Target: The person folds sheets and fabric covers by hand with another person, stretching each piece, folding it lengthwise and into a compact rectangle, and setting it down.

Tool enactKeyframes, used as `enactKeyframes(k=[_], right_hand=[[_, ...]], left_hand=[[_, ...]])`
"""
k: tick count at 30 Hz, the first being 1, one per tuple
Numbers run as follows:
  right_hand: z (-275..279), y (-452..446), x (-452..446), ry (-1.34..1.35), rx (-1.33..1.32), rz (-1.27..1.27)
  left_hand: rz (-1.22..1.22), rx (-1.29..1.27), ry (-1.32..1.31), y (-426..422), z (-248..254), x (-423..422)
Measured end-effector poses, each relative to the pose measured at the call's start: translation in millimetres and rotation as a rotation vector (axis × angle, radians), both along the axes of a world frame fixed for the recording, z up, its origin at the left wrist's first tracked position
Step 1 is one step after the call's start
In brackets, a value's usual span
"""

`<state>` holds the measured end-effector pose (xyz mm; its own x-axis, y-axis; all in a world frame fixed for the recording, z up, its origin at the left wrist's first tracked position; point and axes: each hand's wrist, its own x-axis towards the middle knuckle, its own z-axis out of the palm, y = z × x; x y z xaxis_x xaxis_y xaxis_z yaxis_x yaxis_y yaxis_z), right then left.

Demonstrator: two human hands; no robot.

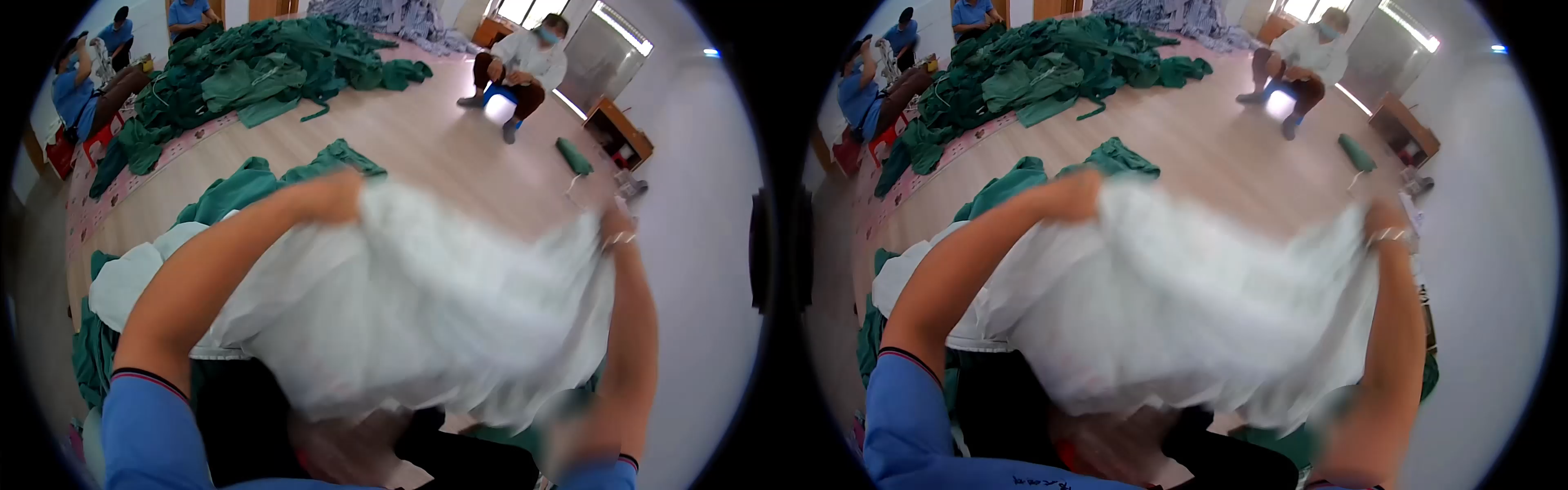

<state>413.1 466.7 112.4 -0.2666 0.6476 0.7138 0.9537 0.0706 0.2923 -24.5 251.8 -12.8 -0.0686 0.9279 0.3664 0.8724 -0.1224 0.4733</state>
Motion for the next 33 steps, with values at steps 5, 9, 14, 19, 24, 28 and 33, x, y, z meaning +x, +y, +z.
enactKeyframes(k=[5, 9, 14, 19, 24, 28, 33], right_hand=[[-16, 6, -109, -0.027, -0.028, 0.765], [-243, -109, -125, 0.164, -0.696, 0.812], [-421, -201, -31, 0.415, -1.247, 0.427], [-423, -254, 4, -0.177, -1.661, 0.029], [-456, -248, 47, -0.109, -1.584, -0.204], [-460, -253, 60, -0.118, -1.467, -0.409], [-494, -248, 70, -0.151, -1.373, -0.326]], left_hand=[[0.264, 0.057, -0.281, 64, -33, -26], [0.228, -0.326, -0.102, 29, -142, -59], [0.081, -0.73, -0.076, -68, -189, -68], [0.098, -0.465, 0.234, -100, -209, -54], [0.262, -0.353, 0.433, -105, -206, -83], [0.112, -0.179, 0.292, -114, -239, -133], [0.259, -0.229, -0.162, -101, -221, -151]])
